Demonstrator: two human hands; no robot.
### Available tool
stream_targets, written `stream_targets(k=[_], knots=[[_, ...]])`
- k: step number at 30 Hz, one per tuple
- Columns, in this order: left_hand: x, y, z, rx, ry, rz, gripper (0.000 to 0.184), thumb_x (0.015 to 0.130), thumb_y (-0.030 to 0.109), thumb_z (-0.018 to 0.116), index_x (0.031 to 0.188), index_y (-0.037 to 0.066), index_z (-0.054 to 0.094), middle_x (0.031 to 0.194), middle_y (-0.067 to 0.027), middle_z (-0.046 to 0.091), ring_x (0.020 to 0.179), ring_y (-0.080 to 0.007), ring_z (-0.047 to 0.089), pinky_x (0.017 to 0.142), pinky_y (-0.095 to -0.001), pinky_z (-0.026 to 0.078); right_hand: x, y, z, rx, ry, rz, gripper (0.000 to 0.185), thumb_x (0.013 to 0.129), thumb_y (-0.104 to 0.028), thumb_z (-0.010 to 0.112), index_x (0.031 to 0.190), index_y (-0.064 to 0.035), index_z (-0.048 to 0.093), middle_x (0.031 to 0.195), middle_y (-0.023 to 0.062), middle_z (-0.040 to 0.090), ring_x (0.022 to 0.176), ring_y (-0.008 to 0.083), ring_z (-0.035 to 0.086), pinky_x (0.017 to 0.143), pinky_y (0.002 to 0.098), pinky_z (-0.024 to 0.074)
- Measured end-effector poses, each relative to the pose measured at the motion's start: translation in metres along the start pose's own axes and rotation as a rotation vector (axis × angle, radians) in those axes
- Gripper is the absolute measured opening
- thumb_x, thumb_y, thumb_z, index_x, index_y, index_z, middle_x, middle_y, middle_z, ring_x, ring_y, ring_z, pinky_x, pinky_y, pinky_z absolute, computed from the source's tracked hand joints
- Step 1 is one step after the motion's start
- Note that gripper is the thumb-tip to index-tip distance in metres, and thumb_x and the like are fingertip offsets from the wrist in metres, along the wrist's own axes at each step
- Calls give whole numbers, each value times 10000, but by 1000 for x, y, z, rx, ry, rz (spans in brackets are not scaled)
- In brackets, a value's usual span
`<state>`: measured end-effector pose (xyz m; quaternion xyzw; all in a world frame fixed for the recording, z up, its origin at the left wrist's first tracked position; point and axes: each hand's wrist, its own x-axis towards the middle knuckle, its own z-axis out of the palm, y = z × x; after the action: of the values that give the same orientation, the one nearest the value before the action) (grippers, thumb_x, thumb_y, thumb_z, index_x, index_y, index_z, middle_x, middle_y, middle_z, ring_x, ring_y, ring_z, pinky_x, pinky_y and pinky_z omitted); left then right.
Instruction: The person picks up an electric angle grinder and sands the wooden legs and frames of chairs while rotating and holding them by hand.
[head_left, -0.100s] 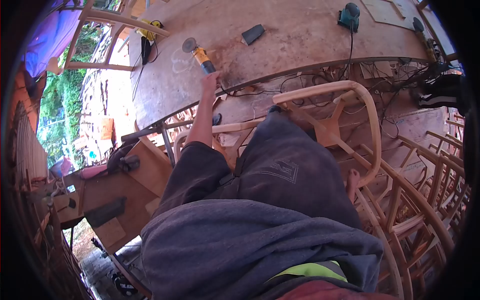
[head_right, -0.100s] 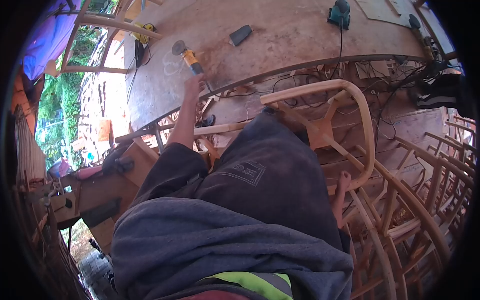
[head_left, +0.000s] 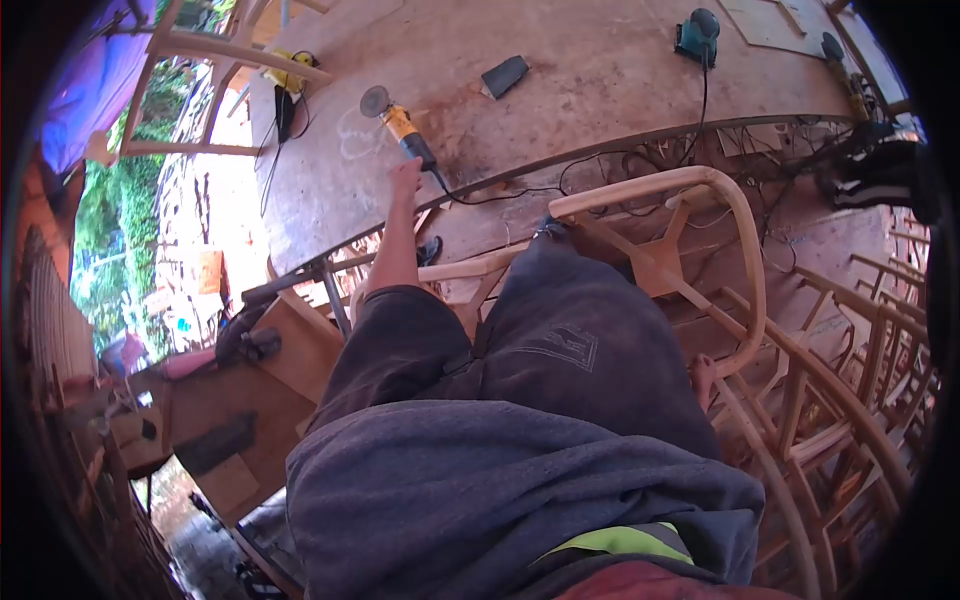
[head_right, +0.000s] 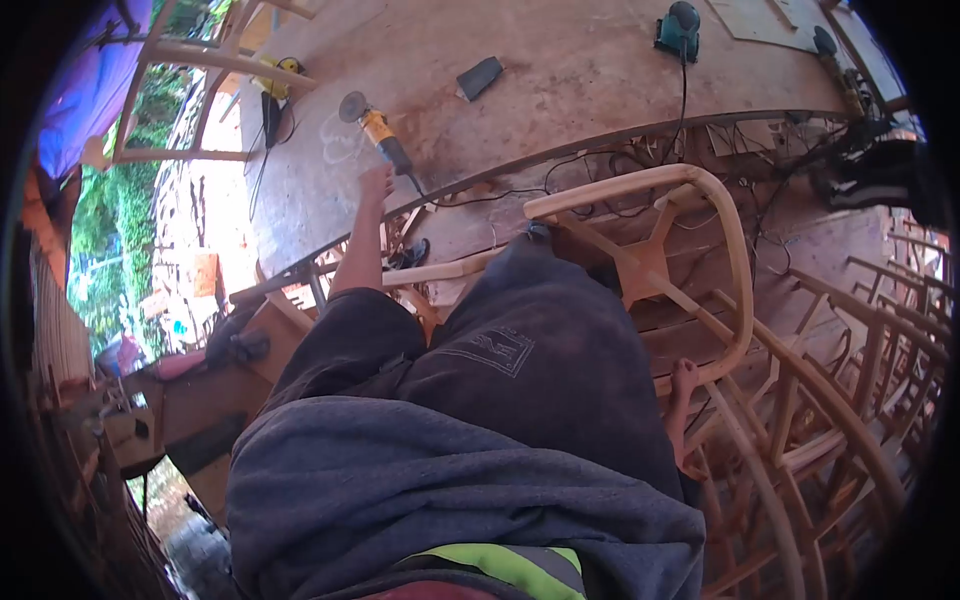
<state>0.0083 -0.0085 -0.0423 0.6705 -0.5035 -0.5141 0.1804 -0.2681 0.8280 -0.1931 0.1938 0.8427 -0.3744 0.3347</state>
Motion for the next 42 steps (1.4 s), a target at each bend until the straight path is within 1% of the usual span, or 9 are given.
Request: stream_targets(k=[3,8,10,12,15,21,25,32,42], knots=[[98,-3,-33,235,110,16,462,818,392,779,1047,2,684,795,-31,617,630,-134,549,551,-317,468,-67,-37,48,9,-8,156,143,889,-191,630,956,-72,671,647,-13,545,549,96,520,500,256,419],[222,-50,-33,430,284,79,912,700,540,845,1285,-95,549,1088,-145,656,960,-237,617,798,-446,530,-166,-72,95,57,-20,221,163,911,-177,629,1018,-57,657,791,6,617,688,101,584,600,263,468],[213,-20,-29,294,15,-65,979,676,525,864,1317,-119,500,1151,-149,657,1011,-256,642,870,-417,544,-197,-94,113,-73,-73,140,204,915,-164,621,1070,-35,653,851,19,649,740,109,606,644,266,481],[222,-11,-10,288,119,120,975,613,432,922,1295,-117,493,1146,-139,659,1008,-254,662,873,-372,556,-216,-103,128,-76,-96,122,223,917,-159,617,1092,-25,651,869,24,661,756,113,614,662,266,485],[213,10,23,320,304,-43,939,556,341,961,1253,-105,518,1123,-141,668,967,-249,677,840,-341,569,-240,-117,143,36,-118,99,222,908,-132,630,1093,-11,644,891,32,668,800,119,618,724,263,488],[220,14,25,172,264,-134,852,635,133,863,1292,-92,370,1105,-162,637,952,-277,670,803,-370,587,-244,-135,176,-1,-36,180,233,901,-129,648,1099,-8,635,970,57,690,876,156,656,813,296,519],[228,-41,22,71,301,78,700,668,154,840,1218,-111,497,1149,-186,651,958,-268,675,851,-385,584,-225,-114,188,-17,-38,79,205,910,-95,628,1100,-23,608,927,40,676,830,130,638,763,282,516],[74,-52,-12,335,-157,409,753,637,145,801,1289,-55,482,1131,-166,636,950,-270,663,858,-396,558,-229,-130,199,17,-14,38,160,902,-67,630,1051,-12,611,877,44,667,810,130,637,748,280,522],[-136,-36,16,847,-789,708,591,657,203,797,1188,49,587,1037,-178,692,1010,-380,675,894,-454,521,-242,-12,219,172,16,135,157,881,-101,633,1008,-8,626,843,73,676,742,144,644,686,292,532]])
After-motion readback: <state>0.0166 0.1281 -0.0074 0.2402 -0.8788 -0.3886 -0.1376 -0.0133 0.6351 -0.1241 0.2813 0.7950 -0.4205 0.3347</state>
